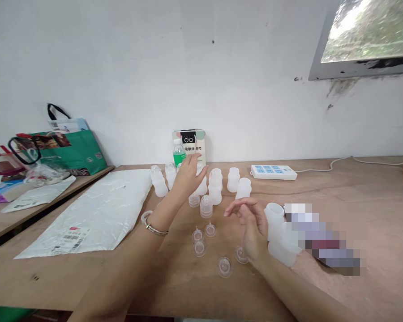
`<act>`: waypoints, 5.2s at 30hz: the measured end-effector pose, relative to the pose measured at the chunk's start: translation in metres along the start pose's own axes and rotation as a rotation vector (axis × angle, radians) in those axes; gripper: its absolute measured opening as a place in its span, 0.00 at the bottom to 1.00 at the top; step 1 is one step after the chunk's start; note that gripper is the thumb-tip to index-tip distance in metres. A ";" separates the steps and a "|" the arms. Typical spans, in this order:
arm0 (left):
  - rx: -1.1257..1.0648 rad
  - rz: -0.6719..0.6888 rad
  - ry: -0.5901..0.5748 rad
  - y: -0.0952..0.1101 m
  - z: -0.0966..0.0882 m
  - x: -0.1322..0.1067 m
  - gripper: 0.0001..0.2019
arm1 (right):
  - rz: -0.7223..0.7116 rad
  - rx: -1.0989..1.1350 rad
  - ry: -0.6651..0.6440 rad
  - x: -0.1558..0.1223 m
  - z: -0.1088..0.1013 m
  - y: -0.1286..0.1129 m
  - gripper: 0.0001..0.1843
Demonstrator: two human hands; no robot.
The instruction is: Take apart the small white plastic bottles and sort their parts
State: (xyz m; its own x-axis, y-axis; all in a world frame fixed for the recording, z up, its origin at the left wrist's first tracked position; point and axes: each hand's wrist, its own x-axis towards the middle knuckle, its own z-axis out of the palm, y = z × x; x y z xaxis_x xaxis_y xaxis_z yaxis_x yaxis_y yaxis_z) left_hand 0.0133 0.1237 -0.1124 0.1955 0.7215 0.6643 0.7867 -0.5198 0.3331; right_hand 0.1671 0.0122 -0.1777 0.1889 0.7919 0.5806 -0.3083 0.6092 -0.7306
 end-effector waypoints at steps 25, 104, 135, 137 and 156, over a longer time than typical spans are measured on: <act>0.272 -0.454 -0.788 -0.056 -0.055 -0.069 0.12 | 0.337 -0.887 -0.663 0.013 -0.021 0.047 0.08; -1.275 -0.346 -0.524 0.018 -0.004 -0.121 0.17 | 0.002 -0.564 -0.549 -0.018 -0.017 -0.012 0.17; -1.385 -0.426 -0.382 0.023 -0.003 -0.119 0.13 | 0.126 -0.483 -0.447 -0.007 -0.007 -0.004 0.22; -1.481 -0.485 -0.396 0.025 -0.001 -0.120 0.14 | 0.097 -0.517 -0.432 -0.006 -0.007 -0.006 0.22; -1.624 -0.560 -0.334 0.031 0.006 -0.121 0.15 | 0.040 -0.590 -0.455 -0.012 -0.004 -0.006 0.19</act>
State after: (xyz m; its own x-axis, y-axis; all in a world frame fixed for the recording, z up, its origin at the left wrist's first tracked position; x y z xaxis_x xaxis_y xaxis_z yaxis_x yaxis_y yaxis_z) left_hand 0.0178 0.0230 -0.1871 0.3949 0.9046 0.1606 -0.4963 0.0629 0.8659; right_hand 0.1701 -0.0004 -0.1819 -0.2560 0.7970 0.5470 0.2695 0.6023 -0.7514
